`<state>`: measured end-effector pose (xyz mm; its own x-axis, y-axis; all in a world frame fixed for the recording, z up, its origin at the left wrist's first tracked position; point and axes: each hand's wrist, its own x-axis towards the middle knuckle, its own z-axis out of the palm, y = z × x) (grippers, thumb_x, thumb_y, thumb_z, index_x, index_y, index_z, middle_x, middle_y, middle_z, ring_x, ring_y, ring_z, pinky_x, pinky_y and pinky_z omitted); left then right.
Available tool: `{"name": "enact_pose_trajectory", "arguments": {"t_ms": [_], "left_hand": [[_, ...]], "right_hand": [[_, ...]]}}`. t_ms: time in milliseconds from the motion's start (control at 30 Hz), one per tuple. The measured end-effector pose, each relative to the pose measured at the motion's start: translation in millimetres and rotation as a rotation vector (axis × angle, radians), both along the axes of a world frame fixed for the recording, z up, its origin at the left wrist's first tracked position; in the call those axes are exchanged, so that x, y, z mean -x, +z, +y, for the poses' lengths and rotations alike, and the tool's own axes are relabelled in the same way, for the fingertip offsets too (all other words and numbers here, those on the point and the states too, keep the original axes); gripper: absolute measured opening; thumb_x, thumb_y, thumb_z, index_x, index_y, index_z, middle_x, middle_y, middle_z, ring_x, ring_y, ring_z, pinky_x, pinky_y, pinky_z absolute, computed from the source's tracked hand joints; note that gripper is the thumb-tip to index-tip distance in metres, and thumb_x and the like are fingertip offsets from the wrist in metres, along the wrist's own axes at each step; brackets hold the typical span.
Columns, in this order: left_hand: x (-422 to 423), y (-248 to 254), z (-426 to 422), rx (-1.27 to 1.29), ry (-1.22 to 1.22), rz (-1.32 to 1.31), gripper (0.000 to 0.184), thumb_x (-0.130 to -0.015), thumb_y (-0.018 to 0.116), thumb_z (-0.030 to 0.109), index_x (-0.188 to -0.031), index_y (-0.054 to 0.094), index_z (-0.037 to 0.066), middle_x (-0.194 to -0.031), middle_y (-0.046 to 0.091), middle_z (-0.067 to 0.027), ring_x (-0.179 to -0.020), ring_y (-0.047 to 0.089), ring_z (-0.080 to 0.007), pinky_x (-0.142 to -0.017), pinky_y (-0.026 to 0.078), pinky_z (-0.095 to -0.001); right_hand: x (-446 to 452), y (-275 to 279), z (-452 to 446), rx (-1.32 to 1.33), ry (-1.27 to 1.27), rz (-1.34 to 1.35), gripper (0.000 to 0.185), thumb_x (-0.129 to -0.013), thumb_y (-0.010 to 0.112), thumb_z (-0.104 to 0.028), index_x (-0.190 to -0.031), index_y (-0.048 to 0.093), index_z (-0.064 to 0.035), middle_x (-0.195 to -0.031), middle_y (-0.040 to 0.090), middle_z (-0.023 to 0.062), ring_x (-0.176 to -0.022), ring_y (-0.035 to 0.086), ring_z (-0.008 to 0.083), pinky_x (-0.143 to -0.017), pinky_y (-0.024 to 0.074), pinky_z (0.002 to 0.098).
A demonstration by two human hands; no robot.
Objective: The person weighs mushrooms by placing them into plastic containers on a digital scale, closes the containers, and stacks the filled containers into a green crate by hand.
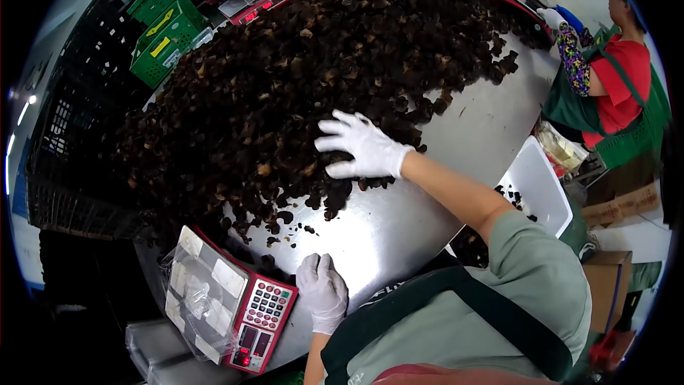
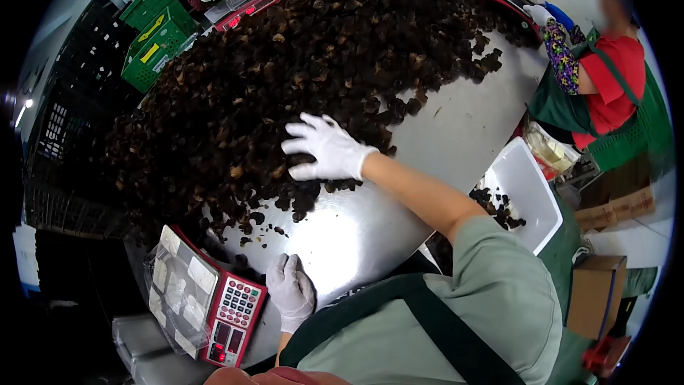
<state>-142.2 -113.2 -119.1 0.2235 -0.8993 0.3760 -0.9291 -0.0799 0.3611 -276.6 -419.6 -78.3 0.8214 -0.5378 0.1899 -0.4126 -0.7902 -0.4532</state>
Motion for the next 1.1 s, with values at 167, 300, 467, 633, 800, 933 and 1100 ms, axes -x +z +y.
{"name": "enact_pose_trajectory", "arguments": {"t_ms": [167,300,467,633,800,933,1100], "left_hand": [[-4.6,-4.6,3.0,0.011,-0.013,0.011,0.033,-0.082,0.066,0.0,-0.115,0.068,0.002,-0.117,0.064,-0.0201,-0.108,0.061,-0.0391,-0.094,0.048,-0.046],[-7.8,-4.7,4.4,0.009,-0.048,0.047,0.034,-0.081,0.066,0.001,-0.116,0.068,0.002,-0.118,0.064,-0.0205,-0.109,0.061,-0.0394,-0.096,0.047,-0.0469],[-10.0,-5.8,6.3,-0.021,-0.078,0.097,0.035,-0.08,0.064,0.001,-0.116,0.068,0.0,-0.119,0.062,-0.0226,-0.112,0.06,-0.0415,-0.098,0.046,-0.0483],[-12.2,-5.5,2.7,-0.073,-0.087,0.095,0.037,-0.078,0.063,0.001,-0.115,0.065,-0.001,-0.116,0.06,-0.0208,-0.107,0.057,-0.0408,-0.094,0.044,-0.0503],[-13.4,-20.2,5.0,-0.023,-0.045,0.08,0.036,-0.075,0.064,-0.001,-0.111,0.069,-0.001,-0.114,0.062,-0.021,-0.108,0.059,-0.0398,-0.095,0.045,-0.0484],[-10.7,-19.2,9.2,-0.097,0.014,0.014,0.039,-0.077,0.065,-0.002,-0.115,0.07,0.001,-0.119,0.063,-0.0205,-0.114,0.059,-0.0394,-0.101,0.044,-0.0495],[-12.3,-25.0,12.8,-0.094,0.022,-0.016,0.038,-0.077,0.063,-0.002,-0.114,0.07,0.001,-0.119,0.063,-0.0202,-0.114,0.058,-0.0396,-0.1,0.044,-0.0505]], "right_hand": [[-94.3,9.9,-37.9,0.014,-0.192,0.017,0.081,-0.085,0.07,-0.057,-0.153,0.045,-0.0231,-0.163,0.032,0.0103,-0.152,0.024,0.0395,-0.12,0.0262,0.0601],[-141.6,24.2,-11.0,0.061,-0.041,0.332,0.08,-0.087,0.062,-0.063,-0.155,0.043,-0.0244,-0.159,0.039,0.0091,-0.147,0.032,0.0402,-0.114,0.0337,0.0601],[-112.7,15.7,40.1,0.09,0.085,0.353,0.077,-0.093,0.059,-0.06,-0.158,0.037,-0.0261,-0.163,0.034,0.0121,-0.151,0.03,0.0366,-0.117,0.0297,0.0619],[-58.1,10.1,43.4,0.112,0.2,0.129,0.076,-0.091,0.065,-0.055,-0.156,0.041,-0.0256,-0.163,0.037,0.0136,-0.152,0.032,0.0338,-0.119,0.0287,0.0613],[-10.9,10.1,-35.2,0.44,0.0,-0.236,0.04,-0.091,0.062,-0.041,-0.119,0.064,-0.0139,-0.122,0.064,0.0075,-0.113,0.061,0.0288,-0.096,0.0488,0.0439],[26.5,-7.1,-124.5,0.27,-0.502,-0.225,0.021,-0.096,0.063,-0.025,-0.114,0.07,-0.0177,-0.111,0.068,0.0034,-0.104,0.064,0.0265,-0.09,0.0561,0.0416],[78.0,-4.5,-180.6,0.271,-0.754,0.099,0.048,-0.094,0.066,-0.031,-0.14,0.059,-0.0182,-0.14,0.056,0.0049,-0.122,0.057,0.0307,-0.101,0.0522,0.0435]]}}
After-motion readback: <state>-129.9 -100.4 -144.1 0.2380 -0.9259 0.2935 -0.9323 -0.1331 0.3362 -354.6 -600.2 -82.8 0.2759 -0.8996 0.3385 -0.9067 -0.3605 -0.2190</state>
